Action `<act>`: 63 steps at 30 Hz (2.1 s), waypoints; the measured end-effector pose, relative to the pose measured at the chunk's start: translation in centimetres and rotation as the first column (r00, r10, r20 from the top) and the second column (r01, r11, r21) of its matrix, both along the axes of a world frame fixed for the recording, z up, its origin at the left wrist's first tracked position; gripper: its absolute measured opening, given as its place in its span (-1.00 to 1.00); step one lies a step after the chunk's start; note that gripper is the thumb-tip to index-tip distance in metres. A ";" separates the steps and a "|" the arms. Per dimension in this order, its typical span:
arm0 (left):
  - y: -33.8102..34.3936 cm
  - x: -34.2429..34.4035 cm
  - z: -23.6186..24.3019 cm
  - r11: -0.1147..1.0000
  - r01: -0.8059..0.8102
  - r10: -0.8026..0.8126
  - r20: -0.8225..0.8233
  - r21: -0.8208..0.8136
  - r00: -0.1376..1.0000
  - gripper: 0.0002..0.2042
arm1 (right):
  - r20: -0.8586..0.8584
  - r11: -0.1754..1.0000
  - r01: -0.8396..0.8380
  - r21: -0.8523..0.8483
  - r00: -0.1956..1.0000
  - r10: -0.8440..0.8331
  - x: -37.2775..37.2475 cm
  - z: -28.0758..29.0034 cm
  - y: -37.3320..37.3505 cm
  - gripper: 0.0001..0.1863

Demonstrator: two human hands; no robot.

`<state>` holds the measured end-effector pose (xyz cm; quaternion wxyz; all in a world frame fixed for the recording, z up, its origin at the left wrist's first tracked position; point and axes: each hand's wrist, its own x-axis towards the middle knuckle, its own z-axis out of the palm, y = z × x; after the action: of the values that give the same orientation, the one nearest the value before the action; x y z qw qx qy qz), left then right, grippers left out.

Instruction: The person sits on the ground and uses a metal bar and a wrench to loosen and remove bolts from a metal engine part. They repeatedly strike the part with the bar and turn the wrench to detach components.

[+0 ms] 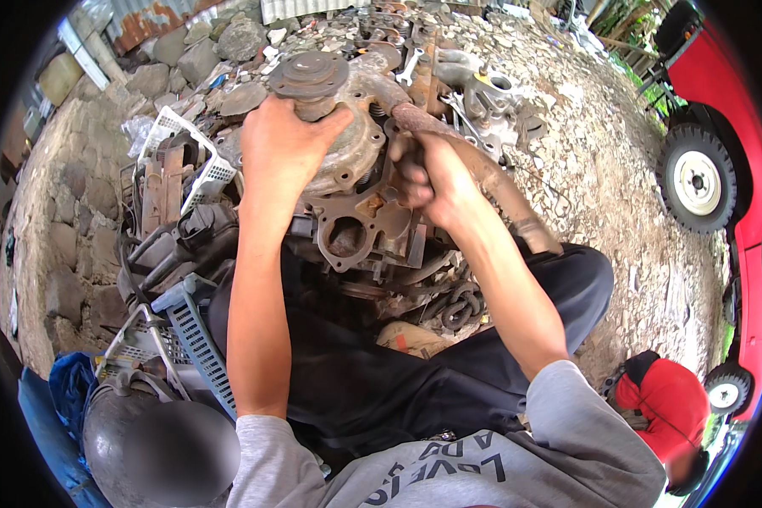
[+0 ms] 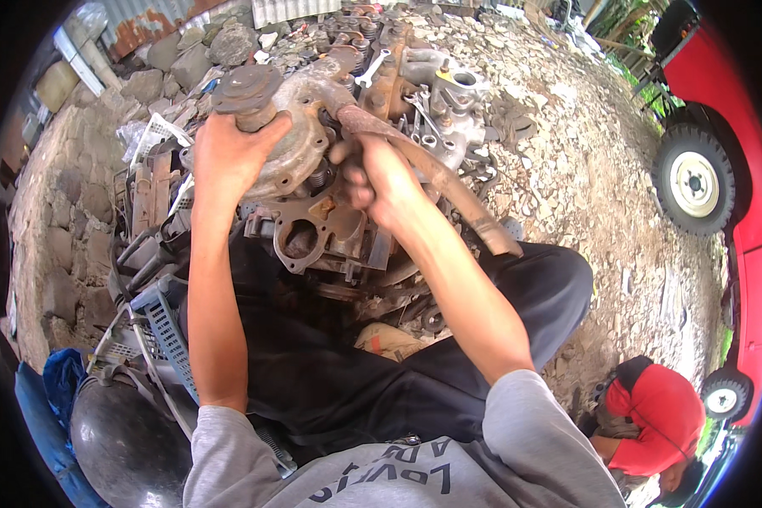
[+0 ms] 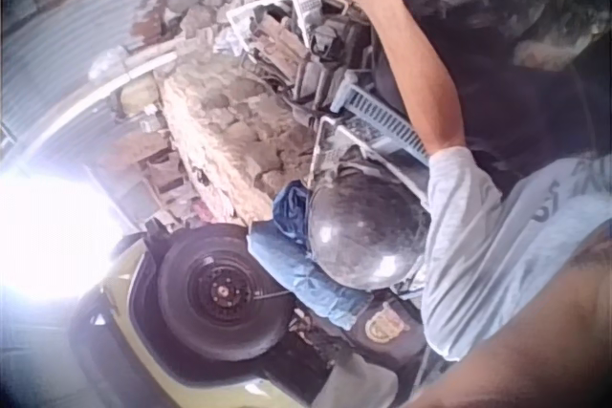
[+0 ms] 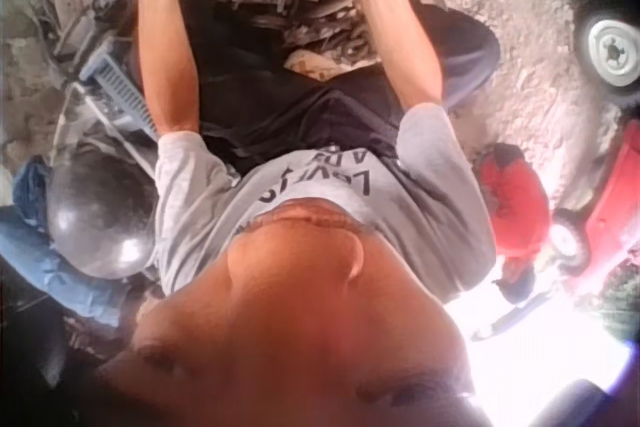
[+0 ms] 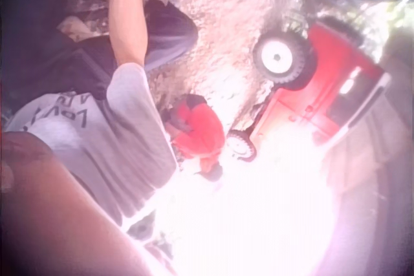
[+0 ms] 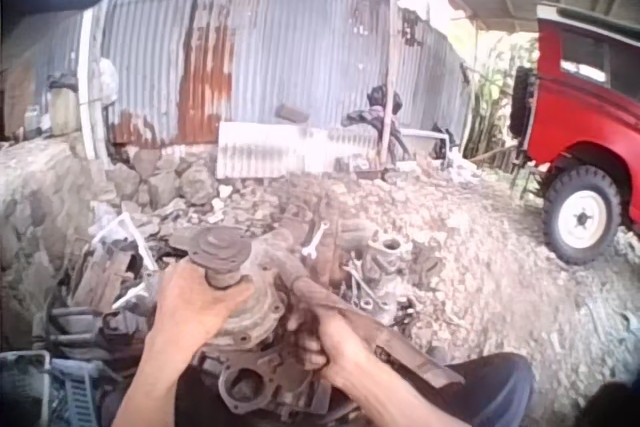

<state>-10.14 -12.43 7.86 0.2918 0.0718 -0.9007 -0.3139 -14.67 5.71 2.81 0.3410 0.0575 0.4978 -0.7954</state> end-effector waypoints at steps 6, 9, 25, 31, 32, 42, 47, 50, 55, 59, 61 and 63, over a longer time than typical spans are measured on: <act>0.1 0.3 0.1 1.000 0.017 -0.016 0.025 -0.026 1.000 -0.57 | -0.709 0.816 0.196 0.543 0.629 0.321 7.2 2.1 4.0 -0.67; -0.1 0.4 -0.2 1.000 0.001 0.000 0.022 -0.031 1.000 -0.56 | -0.848 0.566 0.774 0.285 -0.072 0.525 5.7 4.0 3.0 -0.85; -0.1 0.3 -0.1 1.000 -0.016 0.016 0.012 -0.010 1.000 -0.55 | -0.212 0.282 0.863 0.419 -0.209 0.955 -3.0 4.6 0.7 -0.84; -0.1 0.1 -0.1 0.999 -0.004 0.005 0.036 -0.033 0.999 -0.55 | -0.775 0.561 0.535 0.632 0.432 0.461 -3.5 1.4 0.5 -0.62; 0.1 -0.2 -0.1 0.999 0.008 -0.008 0.001 -0.045 1.000 -0.55 | -0.754 0.684 0.439 0.582 0.607 0.251 -4.1 0.6 0.6 -0.59; -0.5 0.3 -0.1 0.999 0.020 -0.019 0.023 -0.033 1.000 -0.57 | -0.481 0.843 0.071 0.533 0.845 0.233 -2.3 1.3 0.7 -0.58; 0.1 0.0 -0.3 1.000 0.005 -0.005 -0.013 -0.025 1.000 -0.59 | -0.667 0.364 0.792 0.490 0.072 0.741 -2.8 2.6 4.3 -0.75; 0.1 0.2 -0.3 1.000 0.012 -0.013 -0.022 -0.023 1.000 -0.58 | -0.432 0.407 0.883 0.233 -0.281 0.857 -3.9 4.2 4.1 -0.84; -0.2 0.2 -0.3 1.000 -0.023 0.023 0.029 -0.019 0.999 -0.58 | -0.161 0.330 0.857 0.395 -0.289 0.944 -4.4 6.0 2.2 -0.97; 0.2 0.5 0.1 1.000 0.007 -0.007 -0.001 -0.030 1.000 -0.57 | -0.360 0.311 0.822 0.477 -0.140 0.922 -4.8 4.3 2.4 -0.87; 0.3 0.5 0.4 0.999 -0.015 0.017 0.051 -0.040 0.999 -0.57 | -0.476 0.246 0.796 0.553 0.059 0.877 -4.8 2.9 2.0 -0.80; 0.1 0.6 0.2 0.998 -0.024 0.027 0.054 -0.052 0.998 -0.57 | -0.682 0.349 0.709 0.612 0.250 0.687 -3.0 1.9 1.0 -0.75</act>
<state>-9.53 -12.36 8.06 0.2729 0.0841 -0.9150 -0.2850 -17.67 6.68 4.67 -0.1588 -0.2560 0.9344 -0.1903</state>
